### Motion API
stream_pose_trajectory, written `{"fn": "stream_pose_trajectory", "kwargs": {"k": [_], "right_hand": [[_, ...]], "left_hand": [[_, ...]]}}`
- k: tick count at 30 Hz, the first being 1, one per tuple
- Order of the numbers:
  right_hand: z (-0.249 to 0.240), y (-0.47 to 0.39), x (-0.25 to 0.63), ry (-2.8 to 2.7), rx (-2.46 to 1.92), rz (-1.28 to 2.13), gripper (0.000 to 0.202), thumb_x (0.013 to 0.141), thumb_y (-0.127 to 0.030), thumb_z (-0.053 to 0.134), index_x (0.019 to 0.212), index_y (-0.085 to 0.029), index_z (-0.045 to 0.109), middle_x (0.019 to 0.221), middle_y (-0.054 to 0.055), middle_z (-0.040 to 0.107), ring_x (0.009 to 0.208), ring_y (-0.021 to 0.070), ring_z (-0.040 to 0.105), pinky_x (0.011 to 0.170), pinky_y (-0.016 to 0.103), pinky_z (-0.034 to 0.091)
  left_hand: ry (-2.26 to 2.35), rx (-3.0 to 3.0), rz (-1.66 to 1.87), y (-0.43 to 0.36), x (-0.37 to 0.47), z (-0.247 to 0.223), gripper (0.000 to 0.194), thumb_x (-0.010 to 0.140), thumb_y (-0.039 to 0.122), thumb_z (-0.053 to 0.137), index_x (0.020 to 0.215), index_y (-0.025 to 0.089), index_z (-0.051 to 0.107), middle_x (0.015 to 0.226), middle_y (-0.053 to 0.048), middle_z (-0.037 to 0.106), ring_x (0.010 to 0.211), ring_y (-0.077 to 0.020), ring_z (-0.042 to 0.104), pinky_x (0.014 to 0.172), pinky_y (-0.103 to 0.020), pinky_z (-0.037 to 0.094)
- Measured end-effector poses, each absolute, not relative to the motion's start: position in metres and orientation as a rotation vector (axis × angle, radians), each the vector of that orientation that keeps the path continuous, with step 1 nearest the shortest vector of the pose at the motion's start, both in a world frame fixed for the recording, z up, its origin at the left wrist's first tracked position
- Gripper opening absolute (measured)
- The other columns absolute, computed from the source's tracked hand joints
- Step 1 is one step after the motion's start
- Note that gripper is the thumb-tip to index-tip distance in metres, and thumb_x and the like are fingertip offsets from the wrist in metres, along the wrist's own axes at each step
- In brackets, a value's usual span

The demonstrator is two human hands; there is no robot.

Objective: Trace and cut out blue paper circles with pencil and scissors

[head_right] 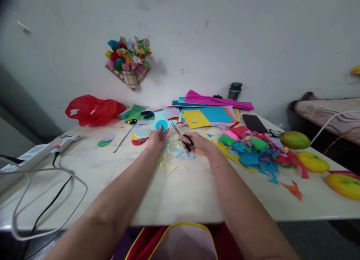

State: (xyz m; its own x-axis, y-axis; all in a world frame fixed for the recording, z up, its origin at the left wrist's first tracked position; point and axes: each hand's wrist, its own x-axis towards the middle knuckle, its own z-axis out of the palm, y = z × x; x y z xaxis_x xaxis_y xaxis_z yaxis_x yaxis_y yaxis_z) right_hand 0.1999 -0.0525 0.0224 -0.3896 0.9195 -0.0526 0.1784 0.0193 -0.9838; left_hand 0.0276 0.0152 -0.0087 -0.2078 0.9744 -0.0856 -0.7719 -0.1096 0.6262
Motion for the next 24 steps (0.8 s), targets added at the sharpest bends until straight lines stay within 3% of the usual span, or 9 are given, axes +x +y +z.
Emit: {"fn": "stream_pose_trajectory", "kwargs": {"k": [6, 13, 24], "right_hand": [[0.029, -0.057, 0.209, -1.776, -1.204, 1.466, 0.032, 0.075, -0.043, 0.054, 0.081, -0.012, 0.056, 0.051, 0.000, 0.055, 0.037, 0.0080, 0.049, 0.030, 0.017, 0.028], [0.023, -0.053, 0.200, -1.695, -1.271, 1.403, 0.035, 0.076, -0.048, 0.051, 0.085, -0.014, 0.054, 0.055, 0.001, 0.058, 0.038, 0.0093, 0.051, 0.029, 0.018, 0.028], [0.010, -0.047, 0.188, -1.552, -1.211, 1.333, 0.030, 0.074, -0.044, 0.056, 0.084, -0.015, 0.054, 0.059, 0.001, 0.058, 0.040, 0.0086, 0.052, 0.029, 0.016, 0.030]], "left_hand": [[0.634, 0.376, 1.683, 0.015, 0.026, -0.008, 0.013, 0.074, 0.005, 0.058, 0.070, 0.016, 0.051, 0.068, 0.002, 0.060, 0.061, -0.0091, 0.061, 0.074, -0.032, 0.054], [0.633, 0.397, 1.646, 0.016, 0.028, -0.008, 0.010, 0.073, 0.006, 0.058, 0.073, 0.016, 0.054, 0.071, 0.000, 0.063, 0.072, -0.0121, 0.063, 0.077, -0.031, 0.054], [0.644, 0.406, 1.599, 0.009, 0.043, -0.005, 0.012, 0.073, 0.006, 0.059, 0.070, 0.015, 0.054, 0.075, -0.002, 0.063, 0.084, -0.0152, 0.063, 0.079, -0.033, 0.052]]}}
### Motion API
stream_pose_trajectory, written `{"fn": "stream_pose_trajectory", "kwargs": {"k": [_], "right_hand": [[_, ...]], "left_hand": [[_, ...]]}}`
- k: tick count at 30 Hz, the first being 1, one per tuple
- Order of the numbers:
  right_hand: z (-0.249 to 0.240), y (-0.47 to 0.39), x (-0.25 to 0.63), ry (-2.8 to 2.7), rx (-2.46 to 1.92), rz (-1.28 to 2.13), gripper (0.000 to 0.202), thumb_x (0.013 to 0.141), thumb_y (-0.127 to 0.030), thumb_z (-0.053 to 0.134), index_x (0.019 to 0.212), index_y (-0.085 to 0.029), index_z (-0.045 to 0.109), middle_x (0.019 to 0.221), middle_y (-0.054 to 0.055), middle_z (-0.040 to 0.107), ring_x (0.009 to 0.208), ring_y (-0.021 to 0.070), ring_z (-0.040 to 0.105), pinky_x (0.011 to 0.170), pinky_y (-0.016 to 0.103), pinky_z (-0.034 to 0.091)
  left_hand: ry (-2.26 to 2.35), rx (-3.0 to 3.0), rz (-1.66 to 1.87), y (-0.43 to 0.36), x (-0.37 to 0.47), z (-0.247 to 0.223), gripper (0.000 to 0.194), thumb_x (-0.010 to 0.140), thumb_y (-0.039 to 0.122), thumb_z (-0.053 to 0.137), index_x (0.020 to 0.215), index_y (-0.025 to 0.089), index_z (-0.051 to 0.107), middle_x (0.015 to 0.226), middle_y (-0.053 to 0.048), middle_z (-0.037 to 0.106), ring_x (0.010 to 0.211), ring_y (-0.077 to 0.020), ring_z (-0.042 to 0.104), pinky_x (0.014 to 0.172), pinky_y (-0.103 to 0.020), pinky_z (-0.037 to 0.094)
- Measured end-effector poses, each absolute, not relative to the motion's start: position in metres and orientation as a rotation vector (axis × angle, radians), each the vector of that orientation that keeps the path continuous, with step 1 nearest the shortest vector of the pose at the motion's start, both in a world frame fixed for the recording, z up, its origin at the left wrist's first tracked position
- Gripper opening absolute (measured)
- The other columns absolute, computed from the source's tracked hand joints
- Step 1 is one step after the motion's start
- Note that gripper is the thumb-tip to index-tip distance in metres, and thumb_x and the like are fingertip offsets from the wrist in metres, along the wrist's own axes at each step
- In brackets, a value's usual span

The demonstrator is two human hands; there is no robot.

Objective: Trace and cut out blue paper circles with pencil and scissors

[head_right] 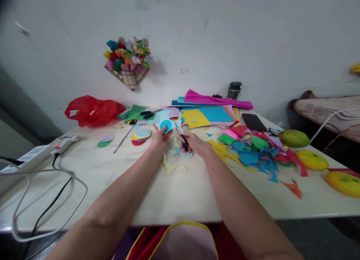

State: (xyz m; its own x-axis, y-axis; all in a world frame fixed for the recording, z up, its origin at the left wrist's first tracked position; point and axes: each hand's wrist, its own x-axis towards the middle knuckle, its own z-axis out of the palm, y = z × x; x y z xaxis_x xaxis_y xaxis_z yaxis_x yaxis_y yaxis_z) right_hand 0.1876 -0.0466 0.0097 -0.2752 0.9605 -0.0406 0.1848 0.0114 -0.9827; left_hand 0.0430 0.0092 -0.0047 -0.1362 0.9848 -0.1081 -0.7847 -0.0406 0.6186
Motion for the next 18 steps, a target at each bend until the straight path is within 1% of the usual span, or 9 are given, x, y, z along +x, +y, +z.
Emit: {"fn": "stream_pose_trajectory", "kwargs": {"k": [3, 6, 10, 14, 18], "right_hand": [[0.008, -0.046, 0.184, -1.529, -1.212, 1.305, 0.028, 0.072, -0.042, 0.058, 0.081, -0.015, 0.054, 0.058, 0.000, 0.057, 0.040, 0.0091, 0.052, 0.028, 0.017, 0.030], [0.008, -0.046, 0.181, -1.517, -1.216, 1.290, 0.026, 0.072, -0.041, 0.058, 0.077, -0.016, 0.054, 0.057, 0.000, 0.057, 0.040, 0.0088, 0.052, 0.028, 0.017, 0.029], [0.010, -0.049, 0.178, -1.497, -1.220, 1.262, 0.028, 0.072, -0.043, 0.058, 0.073, -0.016, 0.052, 0.057, -0.001, 0.056, 0.039, 0.0081, 0.051, 0.028, 0.016, 0.029], [0.012, -0.051, 0.174, -1.471, -1.227, 1.243, 0.029, 0.073, -0.045, 0.056, 0.068, -0.017, 0.049, 0.054, -0.002, 0.052, 0.037, 0.0071, 0.048, 0.028, 0.016, 0.029], [0.013, -0.051, 0.170, -1.446, -1.290, 1.191, 0.025, 0.073, -0.039, 0.058, 0.064, -0.018, 0.047, 0.048, -0.004, 0.047, 0.033, 0.0065, 0.044, 0.027, 0.017, 0.024]], "left_hand": [[0.651, 0.389, 1.592, 0.005, 0.048, -0.002, 0.013, 0.072, 0.005, 0.061, 0.070, 0.016, 0.053, 0.075, -0.001, 0.063, 0.082, -0.0145, 0.063, 0.078, -0.032, 0.052], [0.636, 0.396, 1.579, 0.001, 0.053, -0.001, 0.012, 0.072, 0.007, 0.061, 0.072, 0.016, 0.054, 0.076, -0.001, 0.064, 0.079, -0.0132, 0.064, 0.077, -0.029, 0.052], [0.631, 0.418, 1.559, -0.002, 0.058, -0.002, 0.009, 0.076, 0.010, 0.059, 0.072, 0.016, 0.054, 0.073, -0.001, 0.064, 0.078, -0.0129, 0.064, 0.075, -0.026, 0.052], [0.594, 0.419, 1.555, -0.002, 0.060, -0.004, 0.010, 0.077, 0.011, 0.057, 0.071, 0.017, 0.054, 0.071, -0.001, 0.064, 0.072, -0.0114, 0.064, 0.075, -0.025, 0.053], [0.615, 0.407, 1.557, 0.000, 0.060, -0.006, 0.009, 0.078, 0.012, 0.057, 0.071, 0.017, 0.053, 0.073, -0.001, 0.064, 0.075, -0.0118, 0.064, 0.074, -0.025, 0.053]]}}
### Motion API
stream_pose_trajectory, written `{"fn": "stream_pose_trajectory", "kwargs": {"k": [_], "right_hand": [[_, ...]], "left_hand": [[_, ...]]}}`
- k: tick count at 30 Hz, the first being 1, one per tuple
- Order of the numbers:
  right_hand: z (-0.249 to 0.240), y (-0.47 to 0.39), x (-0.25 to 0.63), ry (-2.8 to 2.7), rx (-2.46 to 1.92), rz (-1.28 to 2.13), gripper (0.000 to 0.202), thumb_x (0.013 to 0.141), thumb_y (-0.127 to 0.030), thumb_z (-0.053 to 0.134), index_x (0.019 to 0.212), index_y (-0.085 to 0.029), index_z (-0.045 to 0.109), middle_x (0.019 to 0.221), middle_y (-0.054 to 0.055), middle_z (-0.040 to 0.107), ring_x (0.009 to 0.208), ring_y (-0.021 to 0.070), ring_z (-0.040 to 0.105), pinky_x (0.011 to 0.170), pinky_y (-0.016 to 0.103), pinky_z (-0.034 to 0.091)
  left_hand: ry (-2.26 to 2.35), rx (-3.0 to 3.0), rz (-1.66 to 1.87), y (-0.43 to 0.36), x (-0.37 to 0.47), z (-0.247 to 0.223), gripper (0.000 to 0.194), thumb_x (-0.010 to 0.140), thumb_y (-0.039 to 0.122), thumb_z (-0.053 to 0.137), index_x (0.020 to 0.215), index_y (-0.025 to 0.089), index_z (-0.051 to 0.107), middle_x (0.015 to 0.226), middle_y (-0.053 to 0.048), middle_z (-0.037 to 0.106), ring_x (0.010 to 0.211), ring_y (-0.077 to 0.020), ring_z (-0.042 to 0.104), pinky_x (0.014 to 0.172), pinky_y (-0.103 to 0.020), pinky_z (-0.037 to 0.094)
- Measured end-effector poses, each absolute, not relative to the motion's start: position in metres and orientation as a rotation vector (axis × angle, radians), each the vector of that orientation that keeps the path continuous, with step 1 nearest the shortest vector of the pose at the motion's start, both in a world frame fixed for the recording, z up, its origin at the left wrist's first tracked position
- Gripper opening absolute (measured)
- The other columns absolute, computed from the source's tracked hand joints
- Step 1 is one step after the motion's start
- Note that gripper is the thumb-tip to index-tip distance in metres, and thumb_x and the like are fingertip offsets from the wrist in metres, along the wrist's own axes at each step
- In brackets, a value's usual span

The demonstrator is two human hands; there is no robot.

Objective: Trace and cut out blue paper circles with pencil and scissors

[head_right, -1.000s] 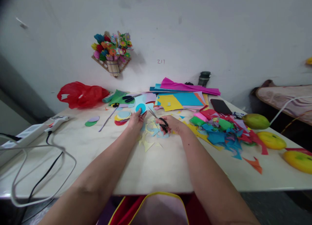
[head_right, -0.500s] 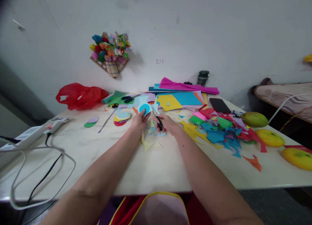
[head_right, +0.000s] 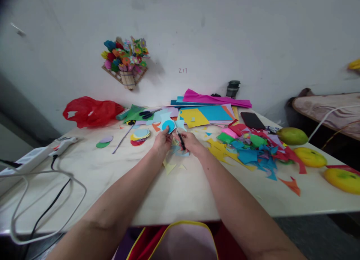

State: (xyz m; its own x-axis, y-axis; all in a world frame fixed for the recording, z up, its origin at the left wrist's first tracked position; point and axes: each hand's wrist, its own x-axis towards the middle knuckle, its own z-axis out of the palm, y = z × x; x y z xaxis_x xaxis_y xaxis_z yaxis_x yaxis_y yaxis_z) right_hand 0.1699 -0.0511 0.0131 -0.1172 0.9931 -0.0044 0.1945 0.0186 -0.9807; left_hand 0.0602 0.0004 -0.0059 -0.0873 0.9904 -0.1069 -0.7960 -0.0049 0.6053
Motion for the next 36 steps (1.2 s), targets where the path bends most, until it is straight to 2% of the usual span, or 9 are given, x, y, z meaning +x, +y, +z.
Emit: {"fn": "stream_pose_trajectory", "kwargs": {"k": [4, 8, 11, 17, 21, 27, 36], "right_hand": [[0.016, -0.052, 0.165, -1.412, -1.346, 1.152, 0.022, 0.071, -0.034, 0.060, 0.063, -0.018, 0.048, 0.045, -0.005, 0.044, 0.031, 0.0062, 0.039, 0.027, 0.018, 0.021], [0.017, -0.052, 0.165, -1.403, -1.339, 1.139, 0.021, 0.069, -0.033, 0.062, 0.063, -0.017, 0.049, 0.044, -0.004, 0.044, 0.032, 0.0069, 0.040, 0.028, 0.019, 0.021], [0.013, -0.048, 0.172, -1.403, -1.308, 1.161, 0.022, 0.069, -0.035, 0.062, 0.065, -0.017, 0.050, 0.046, -0.004, 0.046, 0.032, 0.0063, 0.041, 0.027, 0.018, 0.019], [0.009, -0.043, 0.196, -1.516, -1.227, 1.245, 0.029, 0.073, -0.043, 0.057, 0.077, -0.015, 0.054, 0.052, -0.001, 0.053, 0.036, 0.0077, 0.048, 0.028, 0.018, 0.024], [0.013, -0.045, 0.207, -1.577, -1.180, 1.321, 0.036, 0.075, -0.049, 0.053, 0.085, -0.015, 0.056, 0.056, 0.000, 0.056, 0.039, 0.0083, 0.051, 0.030, 0.018, 0.026], [0.015, -0.047, 0.211, -1.655, -1.167, 1.349, 0.038, 0.075, -0.051, 0.053, 0.084, -0.014, 0.056, 0.057, 0.001, 0.058, 0.040, 0.0088, 0.051, 0.031, 0.018, 0.027], [0.014, -0.046, 0.211, -1.683, -1.141, 1.344, 0.037, 0.076, -0.049, 0.052, 0.086, -0.014, 0.057, 0.056, 0.000, 0.056, 0.040, 0.0083, 0.050, 0.031, 0.018, 0.025]], "left_hand": [[0.653, 0.412, 1.573, 0.002, 0.059, -0.007, 0.008, 0.076, 0.011, 0.059, 0.074, 0.017, 0.054, 0.077, -0.001, 0.065, 0.077, -0.0119, 0.064, 0.072, -0.023, 0.053], [0.668, 0.446, 1.603, 0.003, 0.054, -0.006, 0.011, 0.073, 0.010, 0.062, 0.072, 0.016, 0.053, 0.073, 0.000, 0.064, 0.072, -0.0108, 0.063, 0.073, -0.026, 0.053], [0.697, 0.468, 1.597, 0.005, 0.047, -0.005, 0.014, 0.070, 0.011, 0.065, 0.071, 0.016, 0.052, 0.072, 0.000, 0.064, 0.068, -0.0110, 0.063, 0.074, -0.029, 0.053], [0.598, 0.685, 1.515, 0.011, 0.034, -0.007, 0.017, 0.061, 0.010, 0.070, 0.073, 0.013, 0.059, 0.073, -0.002, 0.066, 0.066, -0.0124, 0.063, 0.071, -0.028, 0.053], [0.564, 0.753, 1.433, 0.011, 0.028, -0.008, 0.017, 0.059, 0.008, 0.069, 0.074, 0.010, 0.061, 0.073, -0.004, 0.067, 0.065, -0.0128, 0.063, 0.069, -0.026, 0.052], [0.524, 0.829, 1.297, 0.003, 0.024, -0.006, 0.018, 0.058, 0.006, 0.068, 0.074, 0.008, 0.060, 0.071, -0.004, 0.066, 0.061, -0.0119, 0.062, 0.064, -0.023, 0.051], [0.530, 0.841, 1.228, 0.002, 0.023, -0.006, 0.022, 0.059, 0.005, 0.067, 0.077, 0.011, 0.057, 0.075, -0.004, 0.066, 0.063, -0.0132, 0.062, 0.062, -0.024, 0.051]]}}
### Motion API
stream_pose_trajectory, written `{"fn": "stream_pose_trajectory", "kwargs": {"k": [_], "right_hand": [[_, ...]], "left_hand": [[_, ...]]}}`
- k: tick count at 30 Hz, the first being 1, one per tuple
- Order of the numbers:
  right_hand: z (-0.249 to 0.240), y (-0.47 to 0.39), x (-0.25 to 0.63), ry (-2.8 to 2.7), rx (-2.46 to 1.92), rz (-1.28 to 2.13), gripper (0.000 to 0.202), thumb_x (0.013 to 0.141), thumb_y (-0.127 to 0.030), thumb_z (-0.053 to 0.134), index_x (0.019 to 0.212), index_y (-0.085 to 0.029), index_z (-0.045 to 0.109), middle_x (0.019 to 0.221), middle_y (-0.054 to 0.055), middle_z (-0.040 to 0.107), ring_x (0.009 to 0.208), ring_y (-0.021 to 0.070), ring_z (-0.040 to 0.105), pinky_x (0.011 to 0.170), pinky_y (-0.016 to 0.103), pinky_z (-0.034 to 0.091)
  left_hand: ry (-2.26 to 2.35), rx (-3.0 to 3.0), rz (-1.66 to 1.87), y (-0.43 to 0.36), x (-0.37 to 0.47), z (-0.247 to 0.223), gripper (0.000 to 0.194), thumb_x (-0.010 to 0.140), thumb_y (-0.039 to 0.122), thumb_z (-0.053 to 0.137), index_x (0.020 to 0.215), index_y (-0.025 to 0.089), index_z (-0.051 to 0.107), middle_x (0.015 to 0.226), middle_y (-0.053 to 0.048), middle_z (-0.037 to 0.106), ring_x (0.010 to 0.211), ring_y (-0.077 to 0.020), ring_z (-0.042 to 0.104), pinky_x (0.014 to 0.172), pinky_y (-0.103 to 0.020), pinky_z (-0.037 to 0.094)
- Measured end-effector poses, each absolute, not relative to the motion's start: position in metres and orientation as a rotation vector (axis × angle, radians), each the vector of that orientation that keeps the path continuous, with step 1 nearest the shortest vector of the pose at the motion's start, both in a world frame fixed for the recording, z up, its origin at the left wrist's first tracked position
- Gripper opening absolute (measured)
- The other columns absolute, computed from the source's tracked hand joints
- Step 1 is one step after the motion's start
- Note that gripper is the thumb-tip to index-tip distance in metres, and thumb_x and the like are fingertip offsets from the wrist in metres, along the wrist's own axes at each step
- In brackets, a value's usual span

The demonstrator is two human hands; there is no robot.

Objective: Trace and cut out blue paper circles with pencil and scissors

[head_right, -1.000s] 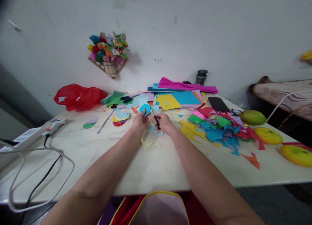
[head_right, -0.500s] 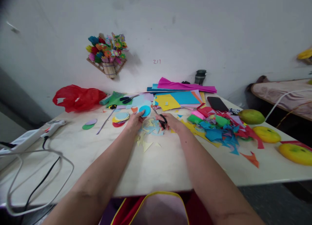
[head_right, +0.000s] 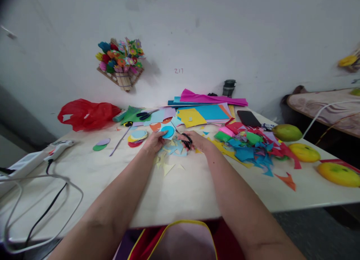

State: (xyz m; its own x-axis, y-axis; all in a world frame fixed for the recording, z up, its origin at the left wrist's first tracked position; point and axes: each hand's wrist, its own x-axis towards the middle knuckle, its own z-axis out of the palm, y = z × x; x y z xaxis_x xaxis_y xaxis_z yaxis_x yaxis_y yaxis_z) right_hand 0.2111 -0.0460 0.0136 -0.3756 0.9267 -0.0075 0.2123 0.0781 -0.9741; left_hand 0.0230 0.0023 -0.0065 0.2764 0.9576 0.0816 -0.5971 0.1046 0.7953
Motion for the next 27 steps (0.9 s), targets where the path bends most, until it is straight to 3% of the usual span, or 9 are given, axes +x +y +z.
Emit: {"fn": "stream_pose_trajectory", "kwargs": {"k": [9, 16, 27], "right_hand": [[0.010, -0.042, 0.210, -1.641, -1.172, 1.362, 0.032, 0.074, -0.044, 0.054, 0.081, -0.013, 0.058, 0.052, -0.001, 0.052, 0.036, 0.0066, 0.045, 0.030, 0.018, 0.022], [0.015, -0.044, 0.209, -1.617, -1.188, 1.271, 0.028, 0.068, -0.038, 0.062, 0.058, -0.015, 0.048, 0.043, -0.004, 0.044, 0.034, 0.0042, 0.036, 0.032, 0.018, 0.026], [0.022, -0.050, 0.210, -1.651, -1.168, 1.265, 0.028, 0.067, -0.037, 0.062, 0.056, -0.014, 0.050, 0.043, -0.004, 0.045, 0.034, 0.0043, 0.034, 0.032, 0.019, 0.025]], "left_hand": [[0.533, 0.843, 1.219, 0.005, 0.021, -0.009, 0.024, 0.058, 0.004, 0.067, 0.079, 0.011, 0.057, 0.075, -0.004, 0.065, 0.063, -0.0126, 0.062, 0.062, -0.024, 0.051], [0.552, 0.831, 1.223, 0.006, 0.020, -0.008, 0.022, 0.057, 0.004, 0.066, 0.075, 0.011, 0.056, 0.068, -0.002, 0.064, 0.058, -0.0107, 0.061, 0.058, -0.022, 0.051], [0.581, 0.905, 1.193, 0.008, 0.017, -0.010, 0.015, 0.058, 0.007, 0.067, 0.071, 0.009, 0.061, 0.066, -0.003, 0.064, 0.055, -0.0105, 0.059, 0.056, -0.020, 0.050]]}}
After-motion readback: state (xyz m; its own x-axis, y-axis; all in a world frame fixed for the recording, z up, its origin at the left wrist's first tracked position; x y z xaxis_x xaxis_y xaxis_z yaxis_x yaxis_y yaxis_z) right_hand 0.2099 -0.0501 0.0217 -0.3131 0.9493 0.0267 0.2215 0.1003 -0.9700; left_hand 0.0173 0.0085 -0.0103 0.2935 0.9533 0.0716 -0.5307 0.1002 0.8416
